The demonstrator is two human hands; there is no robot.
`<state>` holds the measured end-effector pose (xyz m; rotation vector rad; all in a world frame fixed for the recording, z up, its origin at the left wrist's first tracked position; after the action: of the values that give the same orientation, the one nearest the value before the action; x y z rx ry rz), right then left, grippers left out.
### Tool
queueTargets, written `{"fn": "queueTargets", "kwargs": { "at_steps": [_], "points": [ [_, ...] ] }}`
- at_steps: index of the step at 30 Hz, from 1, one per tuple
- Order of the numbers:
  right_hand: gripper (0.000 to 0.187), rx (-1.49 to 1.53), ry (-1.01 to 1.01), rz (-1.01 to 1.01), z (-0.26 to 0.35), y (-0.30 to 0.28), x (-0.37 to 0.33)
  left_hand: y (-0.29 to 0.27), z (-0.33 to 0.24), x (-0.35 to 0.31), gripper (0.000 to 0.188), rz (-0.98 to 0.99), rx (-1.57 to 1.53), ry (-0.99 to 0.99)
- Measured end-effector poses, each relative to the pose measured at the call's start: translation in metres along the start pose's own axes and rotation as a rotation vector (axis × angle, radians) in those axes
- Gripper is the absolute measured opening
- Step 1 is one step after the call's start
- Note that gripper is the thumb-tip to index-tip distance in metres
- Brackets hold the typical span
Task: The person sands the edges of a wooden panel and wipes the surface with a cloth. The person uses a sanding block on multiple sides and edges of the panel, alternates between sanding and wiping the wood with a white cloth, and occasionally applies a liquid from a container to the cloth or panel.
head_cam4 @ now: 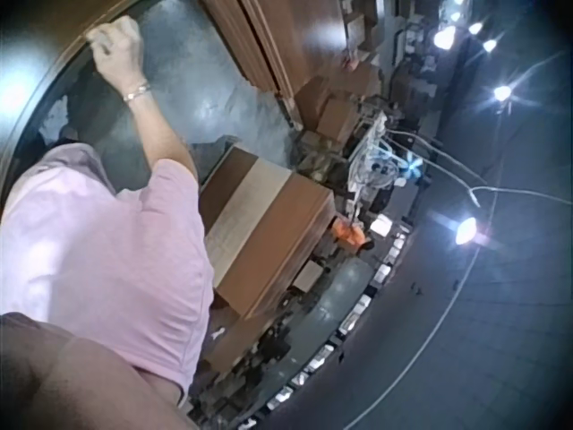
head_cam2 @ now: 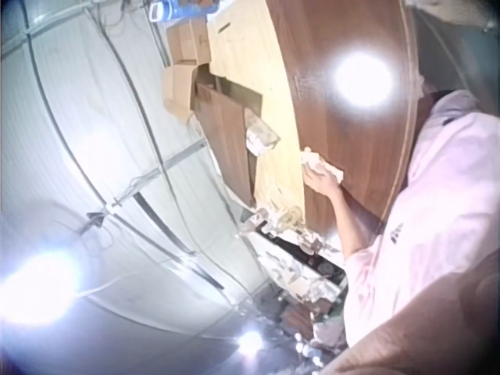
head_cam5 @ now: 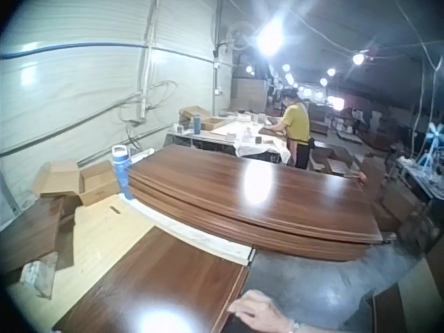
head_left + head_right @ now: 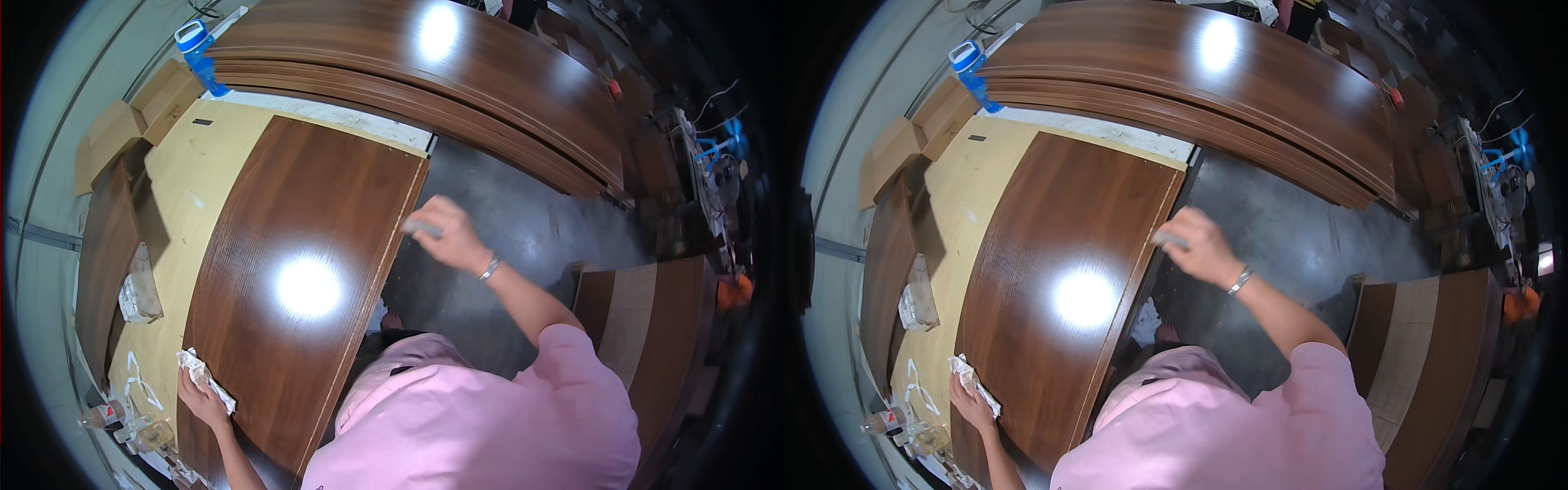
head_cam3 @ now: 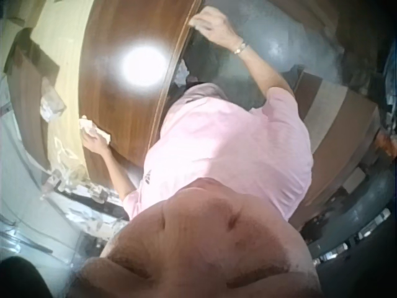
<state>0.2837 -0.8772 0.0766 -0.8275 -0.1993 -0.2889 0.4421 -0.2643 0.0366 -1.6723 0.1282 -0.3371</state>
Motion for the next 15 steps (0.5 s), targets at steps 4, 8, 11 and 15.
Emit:
{"fn": "queueTargets", "kwargs": {
  "at_steps": [4, 8, 11, 15],
  "points": [
    [0.018, 0.029, 0.050, -0.025, -0.004, 0.016, -0.001, 0.002, 0.002, 0.001, 0.039, -0.015, -0.013, 0.030],
    [0.019, 0.015, 0.114, -0.159, -0.063, -0.020, 0.023, 0.002, 0.003, 0.001, 0.039, -0.006, -0.016, 0.015],
    [0.019, -0.144, 0.192, -0.246, -0.104, -0.046, 0.041, 0.004, 0.005, 0.002, 0.039, -0.007, -0.004, 0.023],
    [0.019, -0.176, 0.239, -0.298, -0.102, -0.049, 0.044, 0.005, 0.009, 0.001, 0.038, -0.016, 0.007, 0.026]
  ]
}}
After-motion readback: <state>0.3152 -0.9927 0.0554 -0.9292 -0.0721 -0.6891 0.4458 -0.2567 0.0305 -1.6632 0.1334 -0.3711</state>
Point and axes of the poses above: each hand's wrist, its own x-axis towards the middle knuckle, its own y-axis out of the palm, z = x × y, the point moved 9 cm from there along x, towards the middle knuckle, and after that the axes turned 12 degrees about z, right-handed, at the moved point
